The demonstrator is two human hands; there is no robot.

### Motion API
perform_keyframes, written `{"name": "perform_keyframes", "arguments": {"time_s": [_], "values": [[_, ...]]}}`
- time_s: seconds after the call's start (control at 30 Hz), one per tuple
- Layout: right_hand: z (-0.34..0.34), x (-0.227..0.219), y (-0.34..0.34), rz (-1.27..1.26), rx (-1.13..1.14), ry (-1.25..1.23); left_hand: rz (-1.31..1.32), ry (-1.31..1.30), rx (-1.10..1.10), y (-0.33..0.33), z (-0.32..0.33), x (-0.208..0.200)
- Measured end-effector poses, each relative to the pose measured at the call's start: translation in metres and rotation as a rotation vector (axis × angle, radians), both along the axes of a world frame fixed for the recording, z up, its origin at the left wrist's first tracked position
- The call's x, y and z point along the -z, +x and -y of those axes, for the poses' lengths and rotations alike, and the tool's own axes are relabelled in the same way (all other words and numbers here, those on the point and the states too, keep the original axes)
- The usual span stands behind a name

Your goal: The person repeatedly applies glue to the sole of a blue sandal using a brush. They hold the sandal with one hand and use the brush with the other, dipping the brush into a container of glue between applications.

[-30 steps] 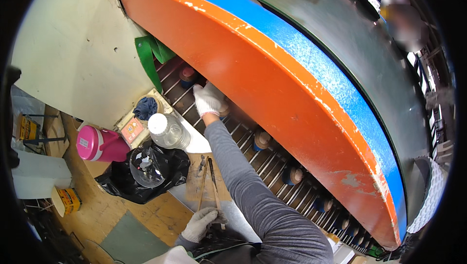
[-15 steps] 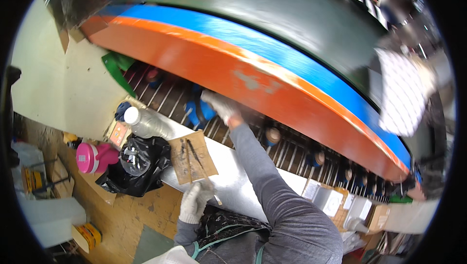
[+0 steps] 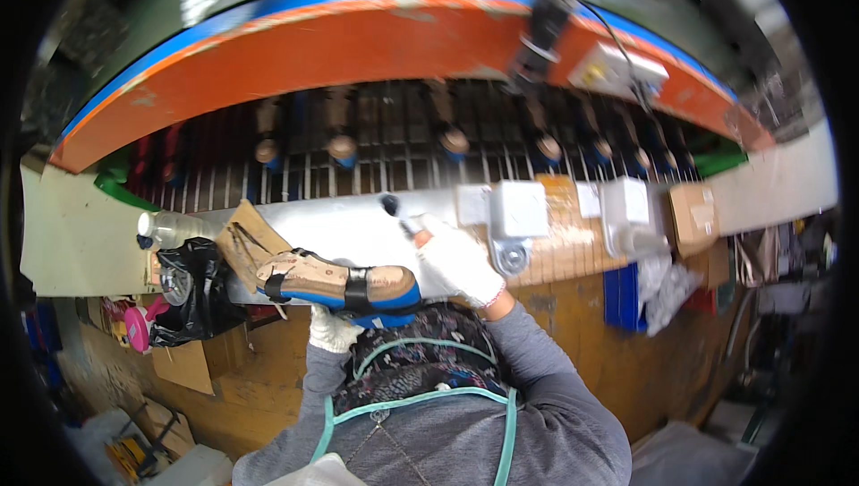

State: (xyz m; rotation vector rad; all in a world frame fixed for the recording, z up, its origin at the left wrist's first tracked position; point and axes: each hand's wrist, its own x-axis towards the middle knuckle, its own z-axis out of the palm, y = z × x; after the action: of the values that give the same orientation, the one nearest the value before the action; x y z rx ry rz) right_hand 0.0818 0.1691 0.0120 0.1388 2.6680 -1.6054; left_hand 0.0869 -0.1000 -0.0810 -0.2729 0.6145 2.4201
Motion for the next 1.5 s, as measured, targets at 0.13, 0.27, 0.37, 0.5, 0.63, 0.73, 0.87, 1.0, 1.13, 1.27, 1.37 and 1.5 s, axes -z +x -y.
{"name": "perform_keyframes", "arguments": {"time_s": [0.13,0.27,0.37,0.5,0.63,0.73,0.87,1.0,1.13,1.27,1.37,1.5], "values": [[-0.074,0.035,0.100,0.039,0.258,0.392,-0.021,-0.027,-0.003,0.009,-0.016,-0.018],[-0.112,0.072,0.177,0.183,0.575,0.464,-0.339,-0.232,-0.357,-0.001,-0.025,-0.051],[-0.125,0.097,0.196,0.133,0.665,0.592,-0.628,-0.326,-0.436,-0.016,-0.035,-0.071],[-0.130,0.117,0.185,0.141,0.647,0.830,-0.784,-0.330,-0.549,-0.030,-0.043,-0.087],[-0.130,0.121,0.168,0.227,0.572,0.973,-1.036,-1.186,-0.824,-0.024,-0.047,-0.101],[-0.130,0.121,0.165,0.272,0.528,0.974,-1.326,-1.702,-0.962,-0.016,-0.051,-0.110],[-0.136,0.126,0.175,0.341,0.599,0.632,-1.584,-1.522,-1.031,-0.019,-0.060,-0.113],[-0.146,0.137,0.186,0.369,0.730,-0.229,-1.754,-1.314,-1.002,-0.032,-0.073,-0.097],[-0.149,0.133,0.194,0.366,0.666,-0.605,-1.884,-1.149,-0.944,-0.048,-0.089,-0.084],[-0.135,0.083,0.175,0.197,0.704,-0.112,-1.987,-1.041,-0.907,-0.057,-0.113,-0.087],[-0.126,0.008,0.158,-0.448,0.665,0.660,-2.047,-1.052,-0.929,-0.056,-0.131,-0.101],[-0.101,-0.083,0.144,-0.860,0.581,0.689,-2.075,-0.989,-0.966,-0.057,-0.144,-0.128]]}}
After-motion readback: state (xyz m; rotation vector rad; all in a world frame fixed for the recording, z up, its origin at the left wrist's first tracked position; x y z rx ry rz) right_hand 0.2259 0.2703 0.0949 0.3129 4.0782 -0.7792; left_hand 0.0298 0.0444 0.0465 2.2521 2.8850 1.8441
